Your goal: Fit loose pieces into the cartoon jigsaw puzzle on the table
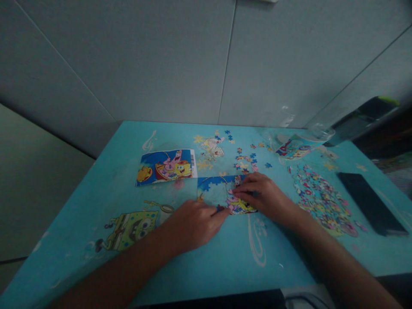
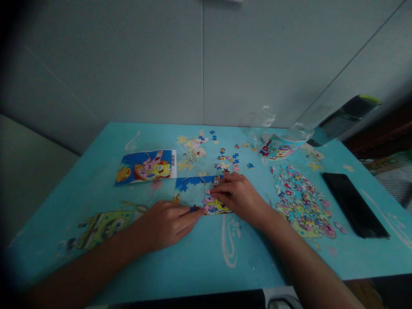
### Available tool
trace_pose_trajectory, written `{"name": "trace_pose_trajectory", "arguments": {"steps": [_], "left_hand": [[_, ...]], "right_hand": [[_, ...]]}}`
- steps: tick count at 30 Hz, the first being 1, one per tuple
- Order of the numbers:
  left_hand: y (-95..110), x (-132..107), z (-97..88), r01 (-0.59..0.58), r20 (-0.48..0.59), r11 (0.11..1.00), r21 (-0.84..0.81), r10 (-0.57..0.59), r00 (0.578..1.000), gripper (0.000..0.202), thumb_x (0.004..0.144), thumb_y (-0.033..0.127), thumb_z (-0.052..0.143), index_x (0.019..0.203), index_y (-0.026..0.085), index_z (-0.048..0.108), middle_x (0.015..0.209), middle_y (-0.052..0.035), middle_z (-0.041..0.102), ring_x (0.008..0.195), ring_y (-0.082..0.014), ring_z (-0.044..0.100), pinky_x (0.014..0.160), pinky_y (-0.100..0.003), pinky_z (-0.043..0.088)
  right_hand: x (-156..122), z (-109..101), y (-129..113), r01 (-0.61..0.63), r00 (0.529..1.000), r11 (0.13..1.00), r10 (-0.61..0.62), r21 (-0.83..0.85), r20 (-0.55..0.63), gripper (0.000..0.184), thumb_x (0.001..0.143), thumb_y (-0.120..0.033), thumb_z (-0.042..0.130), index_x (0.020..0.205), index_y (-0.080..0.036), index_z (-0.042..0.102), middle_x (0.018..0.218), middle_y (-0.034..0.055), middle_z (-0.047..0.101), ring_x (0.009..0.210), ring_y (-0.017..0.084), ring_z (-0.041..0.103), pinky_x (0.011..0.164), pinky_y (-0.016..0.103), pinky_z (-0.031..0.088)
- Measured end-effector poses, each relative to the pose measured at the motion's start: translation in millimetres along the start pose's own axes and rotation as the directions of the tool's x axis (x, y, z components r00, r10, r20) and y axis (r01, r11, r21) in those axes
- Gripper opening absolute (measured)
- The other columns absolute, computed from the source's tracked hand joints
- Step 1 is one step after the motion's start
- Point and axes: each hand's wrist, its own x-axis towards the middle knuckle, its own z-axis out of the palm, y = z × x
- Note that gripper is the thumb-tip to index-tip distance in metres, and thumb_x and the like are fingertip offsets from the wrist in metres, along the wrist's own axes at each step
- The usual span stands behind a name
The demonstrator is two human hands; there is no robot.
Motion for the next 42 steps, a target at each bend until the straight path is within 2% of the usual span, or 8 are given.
{"name": "trace_pose_trajectory", "arguments": {"steps": [7, 18, 28, 31, 36, 42], "left_hand": [[-0.7, -1.4, 1.4, 0.005, -0.005, 1.000, -0.007, -0.005, 1.000, 0.028, 0.101, 0.023, 0.047, 0.125, 0.021, 0.062, 0.070, 0.0026, 0.065, 0.058, -0.0177, 0.066, 0.051, -0.032, 0.047], [-0.7, -1.6, 1.6, 0.005, -0.004, 1.000, -0.022, -0.005, 1.000, 0.028, 0.100, 0.023, 0.049, 0.124, 0.021, 0.062, 0.069, 0.0018, 0.066, 0.060, -0.0167, 0.066, 0.052, -0.029, 0.047], [-0.2, -0.2, -1.0, 0.006, 0.003, 1.000, -0.015, -0.006, 1.000, 0.027, 0.098, 0.021, 0.051, 0.123, 0.020, 0.063, 0.070, 0.0006, 0.067, 0.062, -0.0160, 0.067, 0.054, -0.028, 0.049], [-0.4, -0.8, 0.0, 0.006, 0.007, 1.000, -0.019, -0.006, 1.000, 0.027, 0.099, 0.022, 0.049, 0.122, 0.020, 0.064, 0.070, 0.0002, 0.067, 0.063, -0.0160, 0.068, 0.055, -0.027, 0.049], [-0.2, -1.7, 0.2, 0.005, 0.009, 1.000, -0.023, -0.005, 1.000, 0.028, 0.099, 0.021, 0.049, 0.124, 0.020, 0.063, 0.070, 0.0007, 0.065, 0.062, -0.0159, 0.067, 0.054, -0.027, 0.049], [0.1, -2.1, 0.4, 0.007, 0.014, 1.000, -0.027, -0.007, 1.000, 0.029, 0.099, 0.023, 0.050, 0.125, 0.020, 0.062, 0.070, 0.0007, 0.065, 0.062, -0.0164, 0.066, 0.053, -0.028, 0.048]], "right_hand": [[1.3, -3.5, 1.8, -0.017, 1.000, 1.000, 0.017, 0.025, 0.025, 0.017, 0.095, -0.021, 0.063, 0.103, -0.024, 0.077, 0.095, 0.0051, 0.071, 0.092, 0.019, 0.064, 0.084, 0.033, 0.051], [1.0, -4.7, 0.3, -0.048, 0.998, 0.999, 0.048, 0.016, 0.049, 0.015, 0.095, -0.019, 0.062, 0.102, -0.023, 0.075, 0.096, 0.0046, 0.071, 0.091, 0.019, 0.064, 0.084, 0.033, 0.051], [-2.5, -13.5, 0.7, -0.107, 0.993, 0.994, 0.108, 0.026, -0.042, 0.015, 0.096, -0.027, 0.061, 0.099, -0.024, 0.076, 0.092, 0.0052, 0.072, 0.087, 0.018, 0.066, 0.080, 0.033, 0.052], [-2.5, -13.1, -0.1, -0.136, 0.990, 0.990, 0.138, 0.043, -0.027, 0.015, 0.096, -0.028, 0.061, 0.100, -0.024, 0.075, 0.092, 0.0051, 0.071, 0.085, 0.018, 0.066, 0.078, 0.032, 0.051], [-2.7, -10.1, -4.8, -0.113, 0.993, 0.992, 0.111, 0.053, 0.028, 0.015, 0.096, -0.027, 0.061, 0.101, -0.023, 0.075, 0.092, 0.0049, 0.070, 0.086, 0.017, 0.064, 0.079, 0.031, 0.051], [-2.3, -7.4, -6.1, -0.123, 0.992, 0.991, 0.121, 0.047, 0.034, 0.014, 0.095, -0.027, 0.063, 0.100, -0.023, 0.075, 0.089, 0.0044, 0.070, 0.081, 0.017, 0.063, 0.076, 0.030, 0.050]]}}
